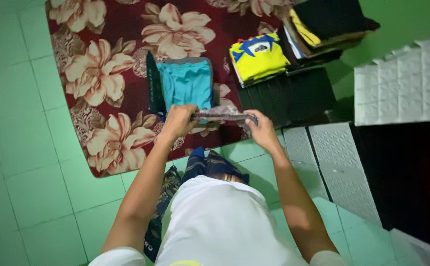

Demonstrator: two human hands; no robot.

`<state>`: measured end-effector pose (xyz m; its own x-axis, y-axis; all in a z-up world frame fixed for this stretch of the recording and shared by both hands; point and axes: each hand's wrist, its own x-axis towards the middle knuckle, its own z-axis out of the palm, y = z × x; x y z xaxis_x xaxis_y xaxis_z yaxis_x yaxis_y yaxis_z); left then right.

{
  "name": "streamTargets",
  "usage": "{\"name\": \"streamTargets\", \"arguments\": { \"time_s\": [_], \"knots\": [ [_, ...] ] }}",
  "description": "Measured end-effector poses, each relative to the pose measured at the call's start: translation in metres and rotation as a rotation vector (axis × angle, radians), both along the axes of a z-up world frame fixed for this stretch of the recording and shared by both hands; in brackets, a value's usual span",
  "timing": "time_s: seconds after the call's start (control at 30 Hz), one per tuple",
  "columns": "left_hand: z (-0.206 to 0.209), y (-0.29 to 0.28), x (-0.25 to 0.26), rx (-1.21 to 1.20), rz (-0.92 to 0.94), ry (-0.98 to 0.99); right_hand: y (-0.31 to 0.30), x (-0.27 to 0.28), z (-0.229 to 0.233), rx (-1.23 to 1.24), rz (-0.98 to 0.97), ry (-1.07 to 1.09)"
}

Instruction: The person retrieves various items of clothing from a white plastic cabinet and folds them by hand, including a grey shirt, blue shorts, a black t-shirt, and bright orange shorts, placing them onto a pile or into a bag.

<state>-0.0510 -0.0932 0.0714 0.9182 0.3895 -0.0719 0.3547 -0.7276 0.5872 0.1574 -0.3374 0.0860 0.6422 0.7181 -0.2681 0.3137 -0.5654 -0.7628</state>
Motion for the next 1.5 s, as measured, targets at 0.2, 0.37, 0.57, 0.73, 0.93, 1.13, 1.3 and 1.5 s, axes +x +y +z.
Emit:
{"name": "streamTargets", "arguments": {
  "time_s": [0.2,0.37,0.57,0.73,0.93,1.13,1.3,1.5],
  "knots": [
    [-0.015,0.021,-0.057,-0.014,0.016,0.092,0.018,-0.019,-0.043,-0.004,0.135,0.019],
    [-0.037,0.039,-0.087,-0.035,0.066,0.073,0.038,-0.023,-0.064,-0.226,0.271,0.001],
    [-0.075,0.099,-0.082,-0.062,0.007,0.229,0.100,-0.001,-0.092,-0.244,0.467,-0.121],
    [-0.101,0.199,-0.018,0.129,0.106,0.292,0.204,0.059,-0.112,-0.303,0.393,-0.322],
    [-0.092,0.230,0.054,0.284,0.426,-0.017,0.272,0.106,-0.088,-0.024,0.198,-0.444],
    [-0.073,0.180,0.050,0.251,0.379,-0.017,0.229,0.089,-0.076,0.040,0.251,-0.338],
    [-0.071,0.140,0.058,0.125,0.340,0.013,0.179,0.074,-0.077,0.052,0.188,-0.282],
    [-0.062,0.064,0.072,0.034,0.178,0.020,0.111,0.029,-0.072,0.055,0.035,-0.213]
  ]
}}
